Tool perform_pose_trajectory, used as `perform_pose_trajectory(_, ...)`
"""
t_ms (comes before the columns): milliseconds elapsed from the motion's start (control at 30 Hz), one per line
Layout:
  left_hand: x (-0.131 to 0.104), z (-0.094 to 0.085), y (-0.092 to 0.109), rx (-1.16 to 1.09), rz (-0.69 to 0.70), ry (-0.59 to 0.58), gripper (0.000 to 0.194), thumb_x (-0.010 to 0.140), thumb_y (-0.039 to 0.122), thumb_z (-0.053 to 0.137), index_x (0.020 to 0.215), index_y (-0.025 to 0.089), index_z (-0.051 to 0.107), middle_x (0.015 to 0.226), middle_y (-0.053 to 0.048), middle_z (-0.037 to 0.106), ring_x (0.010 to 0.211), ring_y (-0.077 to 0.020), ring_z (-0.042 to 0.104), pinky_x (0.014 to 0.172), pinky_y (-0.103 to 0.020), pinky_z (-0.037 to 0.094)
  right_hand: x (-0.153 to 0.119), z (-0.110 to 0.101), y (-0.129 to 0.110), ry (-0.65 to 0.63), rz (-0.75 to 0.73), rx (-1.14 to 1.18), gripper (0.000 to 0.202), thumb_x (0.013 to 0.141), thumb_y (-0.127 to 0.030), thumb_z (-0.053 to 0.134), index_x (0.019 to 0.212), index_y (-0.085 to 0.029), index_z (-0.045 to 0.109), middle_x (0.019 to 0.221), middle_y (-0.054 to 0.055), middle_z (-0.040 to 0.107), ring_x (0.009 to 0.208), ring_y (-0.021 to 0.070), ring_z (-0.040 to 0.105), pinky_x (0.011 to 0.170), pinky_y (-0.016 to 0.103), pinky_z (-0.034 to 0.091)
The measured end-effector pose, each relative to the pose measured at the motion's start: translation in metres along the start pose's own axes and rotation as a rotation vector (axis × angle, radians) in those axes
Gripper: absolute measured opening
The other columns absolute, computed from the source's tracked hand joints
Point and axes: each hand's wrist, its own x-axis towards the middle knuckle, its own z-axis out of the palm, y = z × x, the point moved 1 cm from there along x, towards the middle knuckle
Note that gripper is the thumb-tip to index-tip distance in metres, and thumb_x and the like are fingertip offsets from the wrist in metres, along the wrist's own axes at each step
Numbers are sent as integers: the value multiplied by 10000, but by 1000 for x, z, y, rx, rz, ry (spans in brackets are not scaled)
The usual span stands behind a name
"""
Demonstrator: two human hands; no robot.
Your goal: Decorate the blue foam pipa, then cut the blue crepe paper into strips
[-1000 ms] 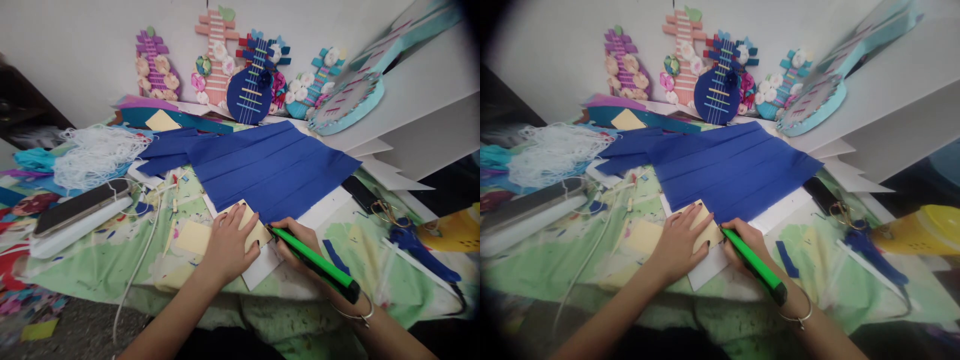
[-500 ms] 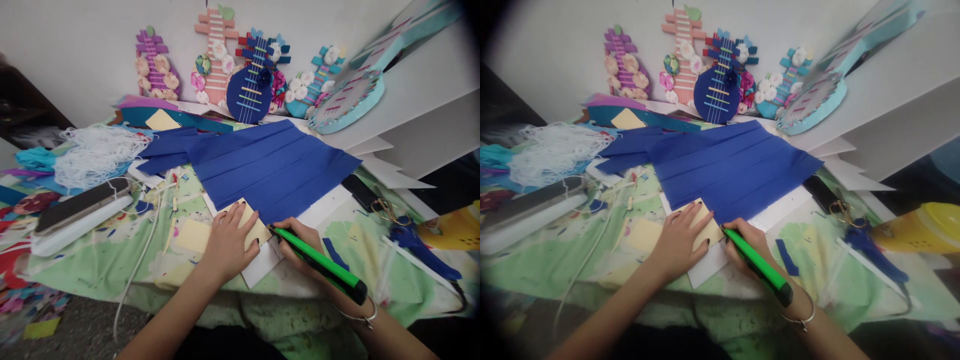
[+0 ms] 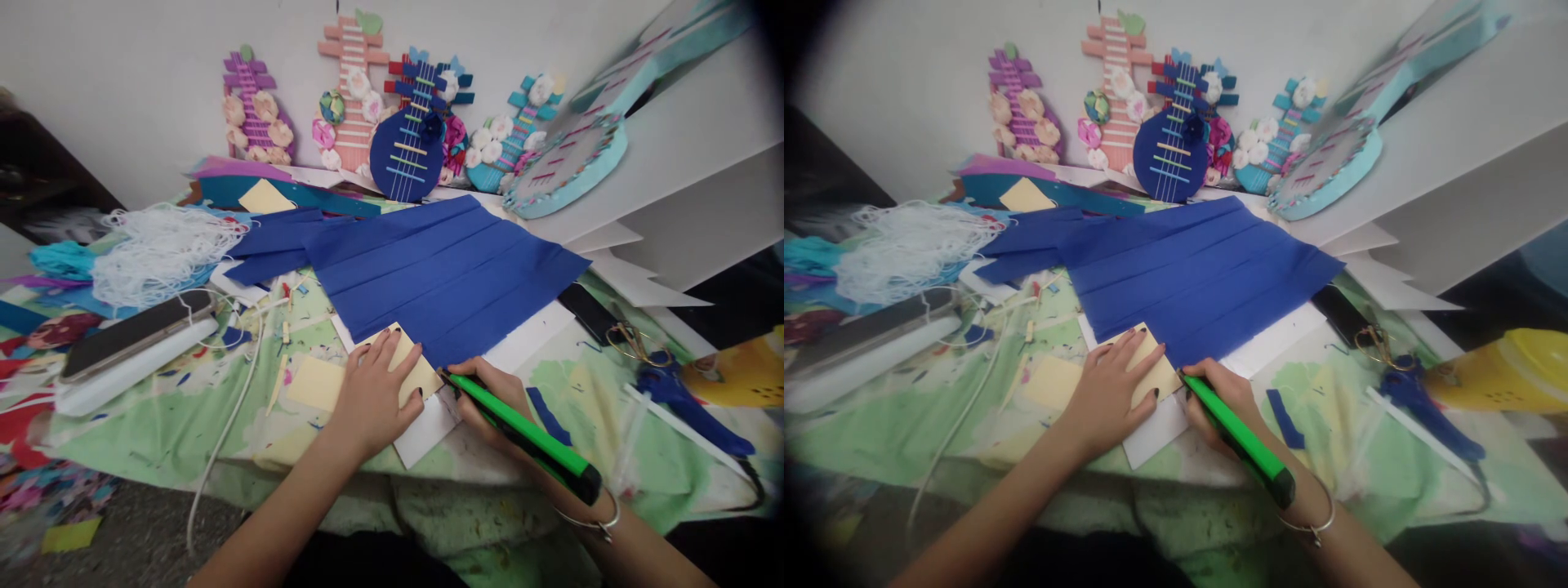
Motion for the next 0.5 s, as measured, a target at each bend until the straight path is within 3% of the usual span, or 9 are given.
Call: perform_pose_trajectory(500, 0, 3, -1, 15, 12, 10, 553, 863, 423, 482, 1392, 276, 419, 1489, -120, 353, 1385, -279, 286, 1074, -466, 252, -3, -2, 0, -4, -29, -13, 222, 727, -126, 507, 924, -210, 565, 761, 2, 648, 619, 140, 599, 581, 266, 463)
